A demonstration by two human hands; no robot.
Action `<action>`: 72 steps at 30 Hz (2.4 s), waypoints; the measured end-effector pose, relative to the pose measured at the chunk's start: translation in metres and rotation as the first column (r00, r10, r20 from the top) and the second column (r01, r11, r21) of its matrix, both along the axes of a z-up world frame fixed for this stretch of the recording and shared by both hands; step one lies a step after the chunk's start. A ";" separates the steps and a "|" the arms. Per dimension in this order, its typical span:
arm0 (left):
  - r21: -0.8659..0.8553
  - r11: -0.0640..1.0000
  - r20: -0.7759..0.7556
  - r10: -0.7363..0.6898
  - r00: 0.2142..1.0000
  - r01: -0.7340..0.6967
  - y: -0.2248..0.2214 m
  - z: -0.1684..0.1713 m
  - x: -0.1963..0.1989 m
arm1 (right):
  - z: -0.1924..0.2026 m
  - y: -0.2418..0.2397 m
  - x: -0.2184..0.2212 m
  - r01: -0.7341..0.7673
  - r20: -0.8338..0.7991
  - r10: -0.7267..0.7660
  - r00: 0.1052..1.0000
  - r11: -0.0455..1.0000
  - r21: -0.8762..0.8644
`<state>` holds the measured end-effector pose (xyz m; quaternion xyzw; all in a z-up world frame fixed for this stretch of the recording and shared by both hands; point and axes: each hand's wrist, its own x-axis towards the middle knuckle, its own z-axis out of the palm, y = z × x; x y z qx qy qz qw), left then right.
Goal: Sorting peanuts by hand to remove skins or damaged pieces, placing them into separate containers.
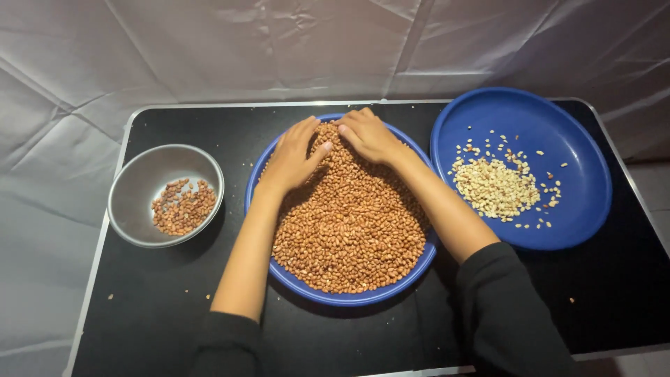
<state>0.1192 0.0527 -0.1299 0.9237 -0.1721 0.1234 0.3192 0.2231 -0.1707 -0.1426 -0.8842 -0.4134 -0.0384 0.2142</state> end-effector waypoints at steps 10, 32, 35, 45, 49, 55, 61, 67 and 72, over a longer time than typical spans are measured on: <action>0.019 0.997 -0.085 -0.070 0.994 0.071 -0.013 -0.019 0.027 | 0.014 0.002 -0.025 -0.061 -0.065 0.063 0.996 0.998 0.035; -0.731 0.665 -0.337 -0.158 0.928 -0.152 -0.034 0.003 -0.065 | 0.019 -0.014 -0.117 0.039 -0.414 0.092 0.906 0.954 0.297; -0.706 0.703 -0.313 -0.207 0.927 -0.081 -0.033 -0.001 -0.080 | 0.018 -0.017 -0.139 -0.053 -0.267 0.111 0.957 0.975 0.215; -0.089 0.967 -0.250 -0.252 0.935 0.237 -0.012 0.012 -0.135 | 0.037 -0.052 -0.202 -0.165 -0.037 0.161 0.986 0.958 -0.236; 0.056 0.959 -0.275 -0.252 0.928 0.277 -0.005 0.015 -0.148 | 0.041 -0.070 -0.209 -0.169 -0.041 0.164 0.986 0.952 -0.253; 0.158 0.955 -0.282 -0.198 0.939 0.249 0.004 0.026 -0.164 | 0.055 -0.096 -0.206 -0.156 -0.102 0.131 0.986 0.943 -0.295; -0.033 0.998 -0.413 0.040 0.910 -0.059 0.003 0.030 -0.158 | 0.051 -0.117 -0.175 0.046 -0.125 -0.064 0.990 0.989 -0.143; -0.142 0.978 -0.491 0.064 0.869 -0.152 -0.008 0.024 -0.128 | 0.019 -0.099 -0.140 0.220 -0.086 -0.235 0.968 0.964 -0.151; -0.300 0.914 -0.620 0.031 0.784 -0.273 -0.010 0.029 -0.102 | 0.001 -0.077 -0.120 0.219 -0.264 -0.251 0.931 0.965 -0.145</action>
